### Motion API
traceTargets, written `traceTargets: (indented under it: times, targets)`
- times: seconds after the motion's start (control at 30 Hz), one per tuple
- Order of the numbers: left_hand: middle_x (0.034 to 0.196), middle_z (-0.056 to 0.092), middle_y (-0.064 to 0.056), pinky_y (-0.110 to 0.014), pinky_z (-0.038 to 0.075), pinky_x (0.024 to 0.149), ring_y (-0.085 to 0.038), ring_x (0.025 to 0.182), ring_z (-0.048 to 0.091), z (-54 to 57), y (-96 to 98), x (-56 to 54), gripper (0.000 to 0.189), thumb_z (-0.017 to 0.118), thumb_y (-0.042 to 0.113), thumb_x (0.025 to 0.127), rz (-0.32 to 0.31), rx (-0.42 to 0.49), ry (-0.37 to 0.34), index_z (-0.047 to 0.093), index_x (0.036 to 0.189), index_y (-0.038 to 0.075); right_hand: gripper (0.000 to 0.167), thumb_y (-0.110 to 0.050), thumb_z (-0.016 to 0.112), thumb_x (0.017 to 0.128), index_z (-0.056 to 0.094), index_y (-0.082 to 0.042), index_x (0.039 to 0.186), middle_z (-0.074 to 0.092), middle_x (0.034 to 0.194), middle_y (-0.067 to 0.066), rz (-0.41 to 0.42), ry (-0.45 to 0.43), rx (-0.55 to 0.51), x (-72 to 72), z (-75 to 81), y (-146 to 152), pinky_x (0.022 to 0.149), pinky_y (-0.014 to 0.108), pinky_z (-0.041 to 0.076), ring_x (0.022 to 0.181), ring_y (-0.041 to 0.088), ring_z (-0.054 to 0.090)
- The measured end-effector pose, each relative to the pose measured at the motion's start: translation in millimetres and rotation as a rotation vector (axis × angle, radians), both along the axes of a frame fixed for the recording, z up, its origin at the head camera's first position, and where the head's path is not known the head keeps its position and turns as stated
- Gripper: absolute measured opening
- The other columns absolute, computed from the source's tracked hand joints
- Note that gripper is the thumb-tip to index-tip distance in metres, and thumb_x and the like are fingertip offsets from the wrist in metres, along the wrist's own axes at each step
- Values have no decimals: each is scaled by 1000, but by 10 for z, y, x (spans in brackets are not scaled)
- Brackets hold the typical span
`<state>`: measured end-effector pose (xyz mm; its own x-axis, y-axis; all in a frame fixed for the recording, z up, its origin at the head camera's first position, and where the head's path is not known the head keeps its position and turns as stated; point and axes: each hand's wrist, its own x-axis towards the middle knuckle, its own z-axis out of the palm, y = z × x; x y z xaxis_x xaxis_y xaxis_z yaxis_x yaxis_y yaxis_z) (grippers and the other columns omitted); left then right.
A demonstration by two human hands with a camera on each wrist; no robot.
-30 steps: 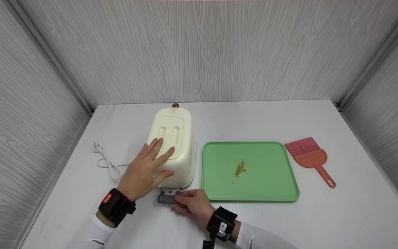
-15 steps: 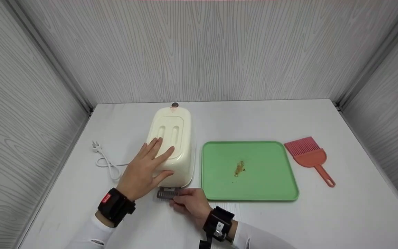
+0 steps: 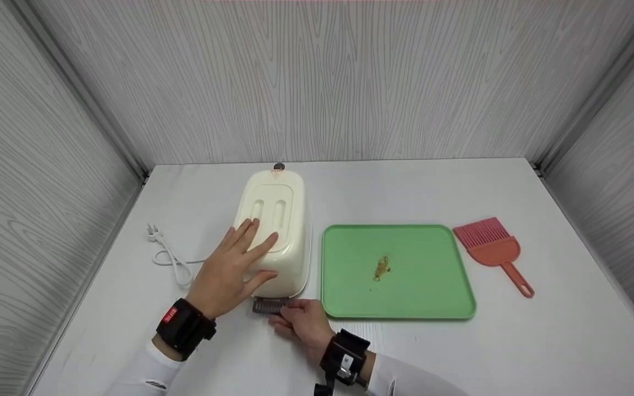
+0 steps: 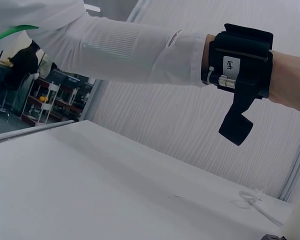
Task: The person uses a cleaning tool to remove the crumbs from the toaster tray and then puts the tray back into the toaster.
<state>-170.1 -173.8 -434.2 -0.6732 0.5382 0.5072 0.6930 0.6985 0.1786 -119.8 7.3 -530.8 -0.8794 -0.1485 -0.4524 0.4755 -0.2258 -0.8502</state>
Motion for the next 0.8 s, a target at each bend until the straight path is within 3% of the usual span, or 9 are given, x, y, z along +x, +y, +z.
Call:
traceTargets:
  times: [0.8]
  targets:
    - [155, 51, -31, -61, 39, 122, -43, 148, 47, -16, 8, -2, 64, 84, 35, 93, 5, -3, 1, 63, 149, 12, 23, 0, 59, 106, 67, 15, 122, 79, 98, 17, -95, -34, -70, -19, -15, -51, 79, 27, 66, 88, 17, 79]
